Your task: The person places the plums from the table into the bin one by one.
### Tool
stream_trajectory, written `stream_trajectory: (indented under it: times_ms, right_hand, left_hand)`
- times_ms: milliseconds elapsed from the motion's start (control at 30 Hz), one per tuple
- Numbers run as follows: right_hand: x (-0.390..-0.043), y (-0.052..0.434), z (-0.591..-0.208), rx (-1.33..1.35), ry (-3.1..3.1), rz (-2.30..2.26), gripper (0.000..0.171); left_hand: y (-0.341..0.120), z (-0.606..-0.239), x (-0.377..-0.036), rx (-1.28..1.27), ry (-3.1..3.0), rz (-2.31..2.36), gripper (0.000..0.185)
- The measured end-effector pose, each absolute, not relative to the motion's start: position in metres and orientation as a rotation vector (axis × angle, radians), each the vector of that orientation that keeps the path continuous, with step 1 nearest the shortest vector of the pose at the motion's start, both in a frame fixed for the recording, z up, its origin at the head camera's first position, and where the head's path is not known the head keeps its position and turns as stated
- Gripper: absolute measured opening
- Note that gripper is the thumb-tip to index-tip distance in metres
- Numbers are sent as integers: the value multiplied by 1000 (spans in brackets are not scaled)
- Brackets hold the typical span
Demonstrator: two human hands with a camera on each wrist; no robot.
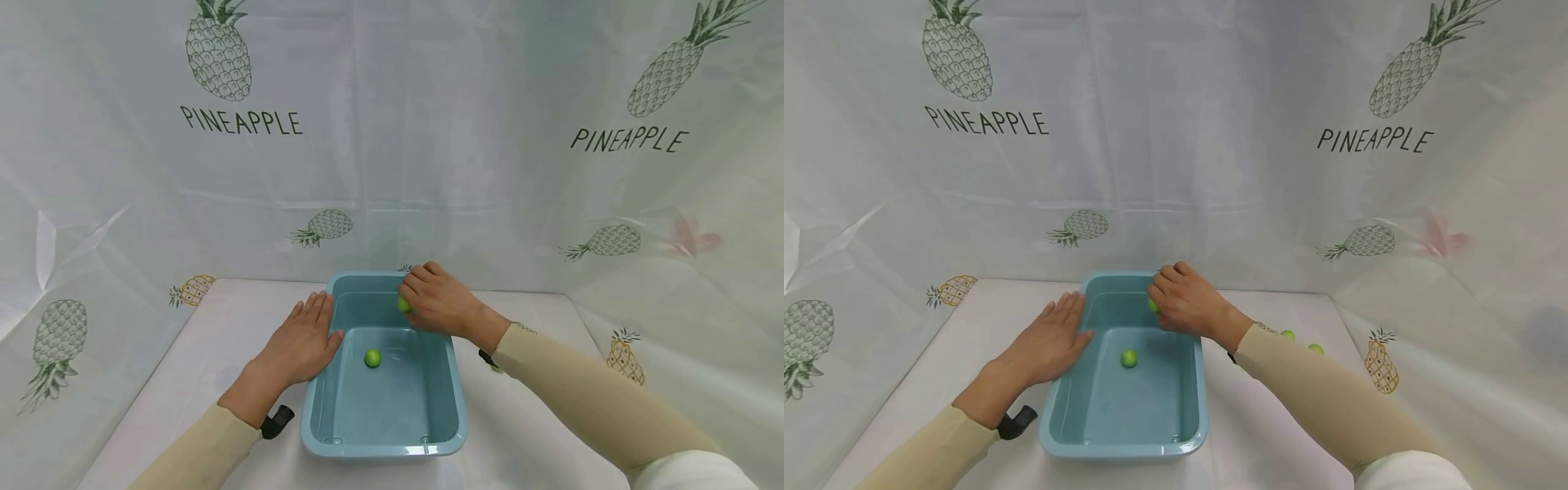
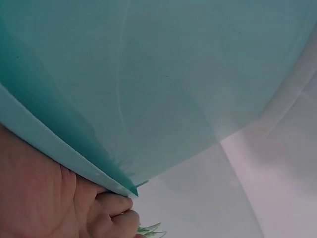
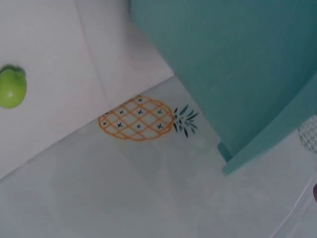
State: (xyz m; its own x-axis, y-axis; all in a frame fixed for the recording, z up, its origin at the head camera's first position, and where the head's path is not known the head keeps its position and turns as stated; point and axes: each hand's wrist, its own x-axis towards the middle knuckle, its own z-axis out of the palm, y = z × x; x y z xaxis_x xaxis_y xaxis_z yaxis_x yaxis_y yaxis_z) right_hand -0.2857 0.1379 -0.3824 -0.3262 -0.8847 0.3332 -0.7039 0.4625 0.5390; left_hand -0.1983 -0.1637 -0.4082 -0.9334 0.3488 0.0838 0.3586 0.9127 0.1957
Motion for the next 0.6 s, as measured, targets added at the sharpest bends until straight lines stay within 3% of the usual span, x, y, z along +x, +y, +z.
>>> stream_trajectory:
  times_ms: [600]
  right_hand:
    - [-288, 115, -406, 1333, -2119, -424, 21]
  left_hand:
    - [-164, -410, -200, -563, -3032, -326, 76]
